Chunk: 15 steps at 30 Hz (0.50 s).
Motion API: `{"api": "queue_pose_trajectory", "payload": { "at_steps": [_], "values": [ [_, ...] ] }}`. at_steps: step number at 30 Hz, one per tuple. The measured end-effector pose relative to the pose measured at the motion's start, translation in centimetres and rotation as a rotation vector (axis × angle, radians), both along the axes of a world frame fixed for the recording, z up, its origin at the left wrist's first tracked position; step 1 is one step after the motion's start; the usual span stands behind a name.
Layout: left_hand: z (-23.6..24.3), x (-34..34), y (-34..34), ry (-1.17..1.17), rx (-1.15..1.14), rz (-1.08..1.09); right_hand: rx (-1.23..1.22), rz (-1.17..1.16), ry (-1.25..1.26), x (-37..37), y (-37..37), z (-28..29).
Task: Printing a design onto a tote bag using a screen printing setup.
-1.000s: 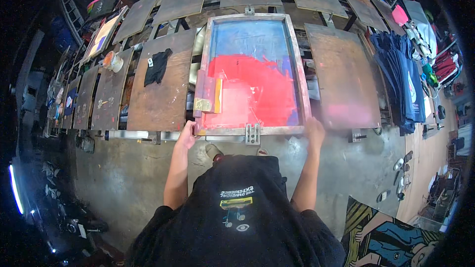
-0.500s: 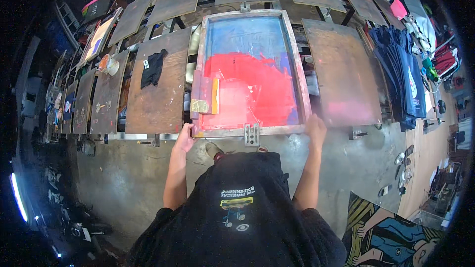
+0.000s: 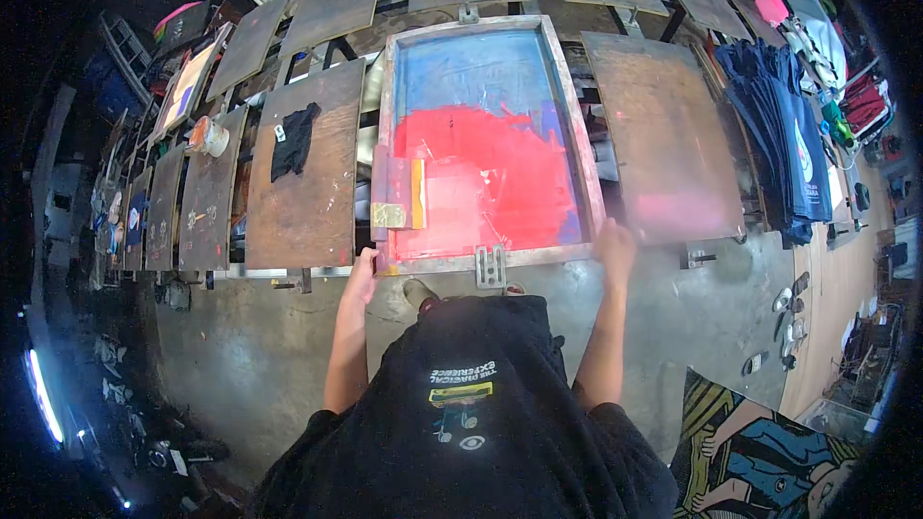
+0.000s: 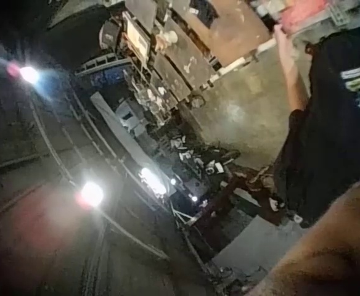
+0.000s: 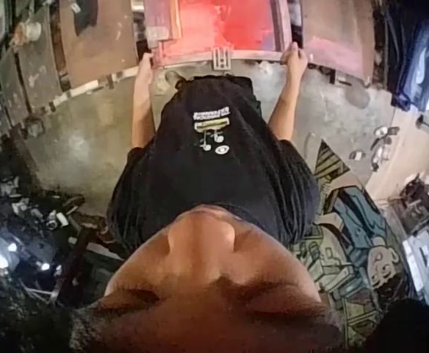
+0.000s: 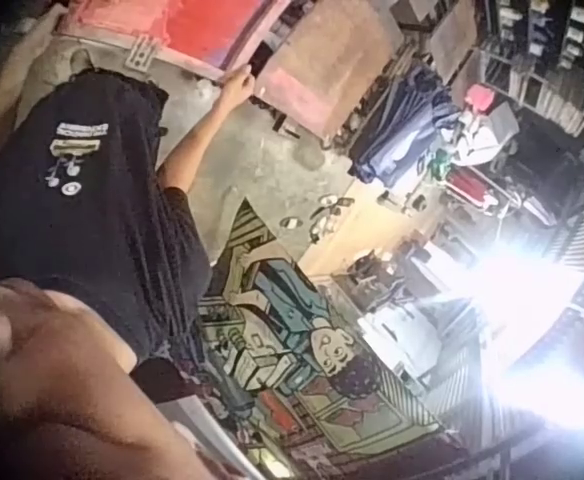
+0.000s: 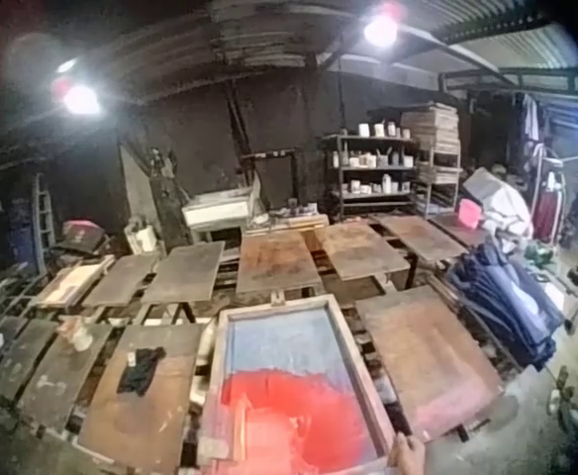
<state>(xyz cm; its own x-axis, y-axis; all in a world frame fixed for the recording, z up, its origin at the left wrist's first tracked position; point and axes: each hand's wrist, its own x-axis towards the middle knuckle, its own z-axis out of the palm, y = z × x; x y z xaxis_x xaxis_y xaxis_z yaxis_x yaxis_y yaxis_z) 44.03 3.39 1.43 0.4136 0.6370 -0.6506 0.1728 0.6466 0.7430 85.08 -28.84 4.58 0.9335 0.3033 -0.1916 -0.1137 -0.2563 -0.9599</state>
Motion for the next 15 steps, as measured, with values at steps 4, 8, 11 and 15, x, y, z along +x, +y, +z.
{"api": "queue_pose_trajectory", "payload": {
  "at_steps": [4, 8, 11, 15],
  "values": [
    [-2.4, -0.6, 0.0, 0.133, 0.205, 0.071, -0.476, 0.057, -0.324, 1.6, 2.3, 0.5],
    [-1.4, 2.3, -1.3, 0.082, 0.310, 0.235, -0.702, 0.164, -0.401, 2.3, 4.2, 3.9],
    [-0.9, 2.7, -0.2, 0.296, 0.413, 0.192, -0.593, 0.202, -0.340, 3.1, 5.4, 3.1],
    [2.8, 5.0, -0.3, 0.392, 0.116, 0.159, -0.563, 0.508, -0.041, 5.5, 3.6, 0.4]
  ]
}}
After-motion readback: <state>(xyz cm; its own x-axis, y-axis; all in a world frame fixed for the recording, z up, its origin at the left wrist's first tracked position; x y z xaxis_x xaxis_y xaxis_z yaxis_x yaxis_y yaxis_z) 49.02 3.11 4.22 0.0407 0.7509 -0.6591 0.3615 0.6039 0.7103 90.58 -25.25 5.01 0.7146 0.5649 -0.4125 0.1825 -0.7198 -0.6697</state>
